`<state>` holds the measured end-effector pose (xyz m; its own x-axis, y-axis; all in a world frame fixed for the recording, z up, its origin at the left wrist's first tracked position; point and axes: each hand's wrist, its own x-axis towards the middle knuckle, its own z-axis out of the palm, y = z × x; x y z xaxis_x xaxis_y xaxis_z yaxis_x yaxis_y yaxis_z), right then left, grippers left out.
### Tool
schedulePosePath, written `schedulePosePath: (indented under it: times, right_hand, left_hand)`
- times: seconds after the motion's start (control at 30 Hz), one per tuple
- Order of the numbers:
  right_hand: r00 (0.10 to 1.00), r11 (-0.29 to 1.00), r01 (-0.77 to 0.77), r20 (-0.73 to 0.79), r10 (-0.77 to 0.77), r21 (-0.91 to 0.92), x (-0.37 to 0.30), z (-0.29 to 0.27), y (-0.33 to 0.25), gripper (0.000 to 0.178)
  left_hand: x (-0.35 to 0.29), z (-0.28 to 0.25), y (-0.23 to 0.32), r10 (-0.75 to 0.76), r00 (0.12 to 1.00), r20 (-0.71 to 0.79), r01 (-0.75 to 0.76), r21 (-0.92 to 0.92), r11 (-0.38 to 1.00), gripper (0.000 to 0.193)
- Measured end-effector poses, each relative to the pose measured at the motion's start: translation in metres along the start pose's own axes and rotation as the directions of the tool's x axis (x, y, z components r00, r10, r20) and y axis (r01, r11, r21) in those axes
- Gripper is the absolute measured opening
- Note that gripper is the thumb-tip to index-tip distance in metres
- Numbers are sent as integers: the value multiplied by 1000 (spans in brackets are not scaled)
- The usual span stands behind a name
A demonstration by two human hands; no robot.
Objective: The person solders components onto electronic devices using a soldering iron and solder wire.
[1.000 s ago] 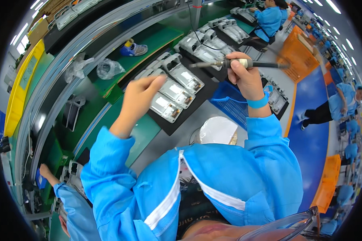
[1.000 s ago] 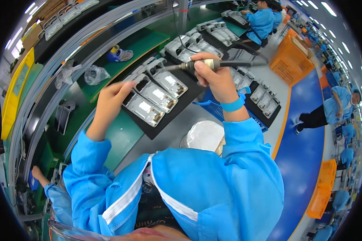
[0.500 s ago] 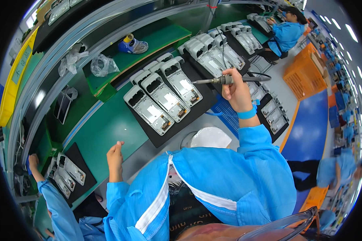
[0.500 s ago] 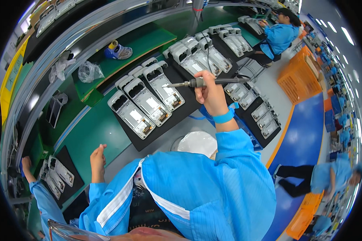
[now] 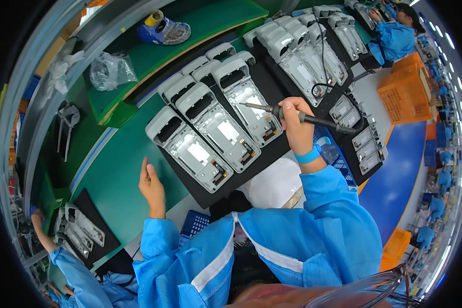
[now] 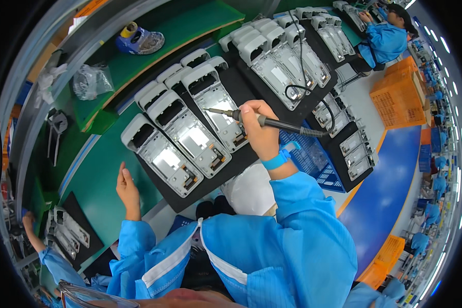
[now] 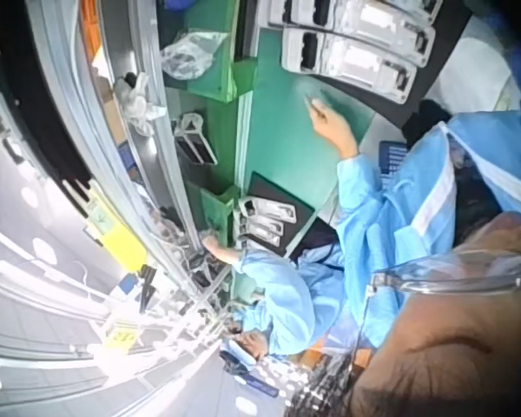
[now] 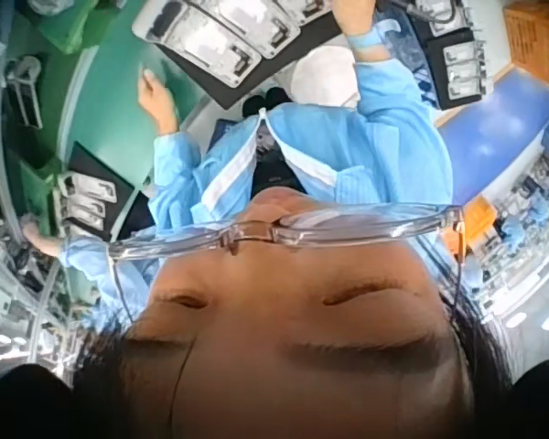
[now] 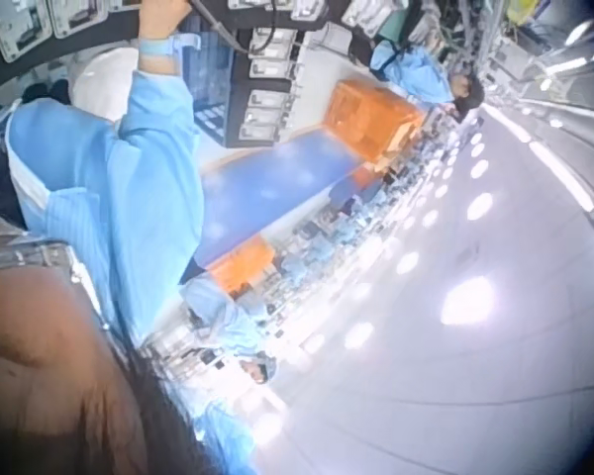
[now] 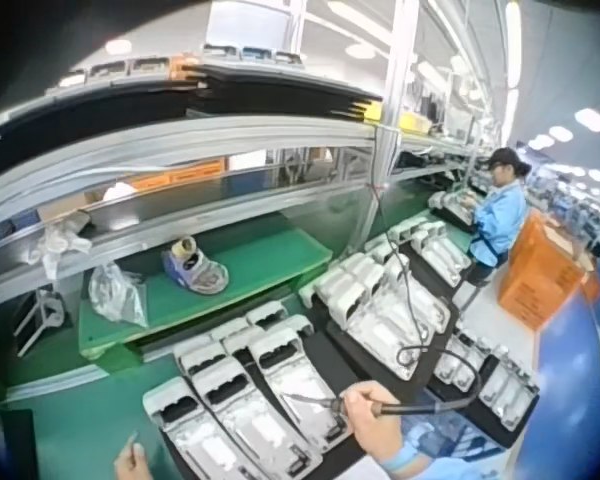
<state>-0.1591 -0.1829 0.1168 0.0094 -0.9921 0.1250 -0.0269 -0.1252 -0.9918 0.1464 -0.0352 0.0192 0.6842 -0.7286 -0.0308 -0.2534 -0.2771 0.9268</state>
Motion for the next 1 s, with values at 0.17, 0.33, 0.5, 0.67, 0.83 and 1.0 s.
schedulePosePath:
  times: [0.17, 0.33, 0.5, 0.67, 0.83, 1.0]
  right_hand:
    - [993, 986, 104, -35, -110, -128, 17, 16, 27, 13]
    - [991, 974, 128, -24, -134, -189, 24, 23, 41, 12]
    - [989, 970, 135, -34, -145, -204, 31, 28, 48, 13]
    - [984, 946, 165, -20, -178, -279, 34, 30, 52, 12]
    - [977, 935, 197, -17, -211, -294, 32, 29, 53, 13]
    - [988, 945, 144, -12, -154, -293, 32, 28, 54, 14]
  left_hand:
    - [2, 30, -12, 65, 998, 25, -65, -12, 998, 47]
    - [0, 37, -24, 121, 992, 17, -121, -1, 993, 50]
    - [0, 36, -32, 185, 983, 7, -185, 71, 980, 45]
    - [-2, 35, -34, 160, 987, -3, -160, 68, 985, 42]
    - [-3, 33, -34, 158, 987, 14, -158, 55, 986, 41]
    - [-2, 34, -34, 202, 979, -30, -198, 100, 975, 39]
